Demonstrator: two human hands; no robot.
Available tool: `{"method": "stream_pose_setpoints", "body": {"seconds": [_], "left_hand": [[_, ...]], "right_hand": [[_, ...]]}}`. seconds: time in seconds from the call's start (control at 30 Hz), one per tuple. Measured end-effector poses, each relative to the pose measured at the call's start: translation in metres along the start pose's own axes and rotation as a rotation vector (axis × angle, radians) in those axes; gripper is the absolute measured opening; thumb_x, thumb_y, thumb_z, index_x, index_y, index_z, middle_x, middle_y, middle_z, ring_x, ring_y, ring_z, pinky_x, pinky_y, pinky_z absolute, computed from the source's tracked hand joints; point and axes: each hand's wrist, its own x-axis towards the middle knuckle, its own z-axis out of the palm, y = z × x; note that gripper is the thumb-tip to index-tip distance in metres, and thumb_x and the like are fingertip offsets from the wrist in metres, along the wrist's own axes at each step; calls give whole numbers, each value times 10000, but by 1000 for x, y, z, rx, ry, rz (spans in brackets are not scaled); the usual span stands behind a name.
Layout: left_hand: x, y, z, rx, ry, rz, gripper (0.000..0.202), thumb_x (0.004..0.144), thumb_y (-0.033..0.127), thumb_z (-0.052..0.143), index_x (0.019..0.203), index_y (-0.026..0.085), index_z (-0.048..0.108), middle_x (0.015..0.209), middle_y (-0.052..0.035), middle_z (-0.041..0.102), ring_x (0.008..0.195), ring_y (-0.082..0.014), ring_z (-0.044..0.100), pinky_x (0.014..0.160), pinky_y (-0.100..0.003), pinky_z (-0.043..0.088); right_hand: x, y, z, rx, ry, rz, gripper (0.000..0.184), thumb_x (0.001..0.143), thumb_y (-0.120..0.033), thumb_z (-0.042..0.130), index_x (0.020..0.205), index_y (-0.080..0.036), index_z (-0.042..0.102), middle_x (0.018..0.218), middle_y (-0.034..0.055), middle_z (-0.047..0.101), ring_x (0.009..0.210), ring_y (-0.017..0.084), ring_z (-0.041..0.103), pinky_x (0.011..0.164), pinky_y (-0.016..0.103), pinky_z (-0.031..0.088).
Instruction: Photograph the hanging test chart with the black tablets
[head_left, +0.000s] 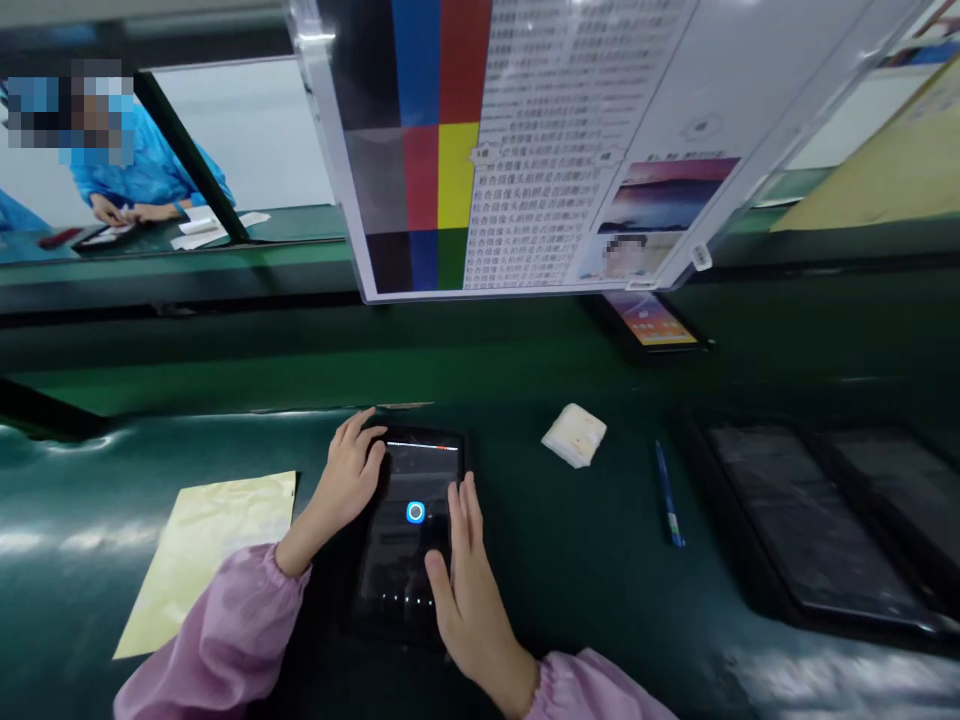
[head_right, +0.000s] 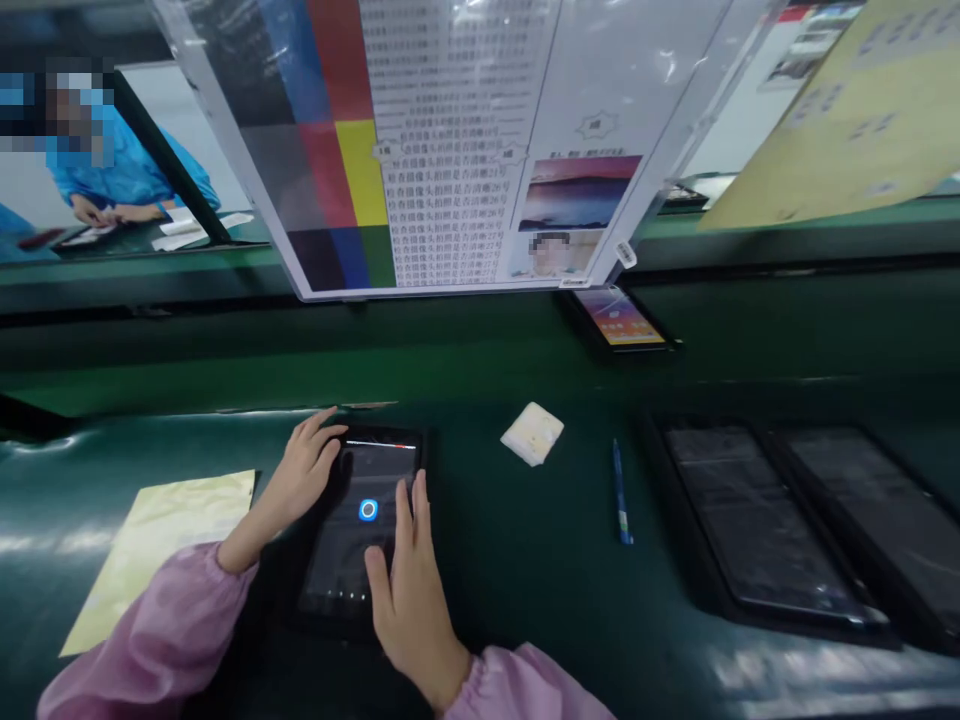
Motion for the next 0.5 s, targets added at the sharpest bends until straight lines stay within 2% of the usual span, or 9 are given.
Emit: {"method": "stream_pose_setpoints", "body": {"seconds": [0.17, 0.3, 0.37, 0.43, 0.5], "left_hand": [[-3, -7, -7, -227, -17, -228, 326, 954, 386, 497, 1030, 230, 772, 1480, -92, 592, 1475, -329, 452, 1320, -548, 190], [-14, 3, -27, -406, -57, -339, 403, 864, 525, 553, 1071, 278, 797, 1507, -46, 599, 1518, -329, 413, 1324, -507, 182], [-19, 15, -35, -480, -88, -410, 478, 754, 606, 675, 1088, 290, 804, 1438, -70, 659, 1465, -356, 490, 1294, -503, 281], [-24, 29, -40, -532, -88, -540, 609, 573, 681, 807, 1064, 320, 812, 1341, -82, 719, 1376, -398, 579, 1205, -518, 436], [-27, 38, -41, -529, -65, -650, 715, 403, 759, 858, 1009, 381, 816, 1297, -47, 745, 1317, -416, 624, 1118, -511, 524]], "right_hand": [[-2, 0, -5, 186, 64, 14, 647, 1136, -459, 366, 1694, -349, 58, 1755, -23, -57, 1627, 257, -20, 1347, 516, 87], [5, -3, -13, 504, 123, 135, 615, 1133, -567, 328, 1680, -314, 207, 1736, 27, 185, 1603, 209, 197, 1346, 449, 142], [10, -3, -16, 653, 157, 174, 622, 1122, -601, 355, 1663, -305, 270, 1702, 43, 293, 1572, 201, 291, 1338, 431, 182], [14, -3, -18, 763, 184, 181, 648, 1106, -626, 401, 1651, -290, 302, 1671, 55, 360, 1551, 202, 337, 1334, 422, 199], [15, -4, -19, 856, 214, 183, 695, 1077, -659, 465, 1635, -266, 335, 1645, 74, 407, 1534, 212, 372, 1328, 423, 212]]}}
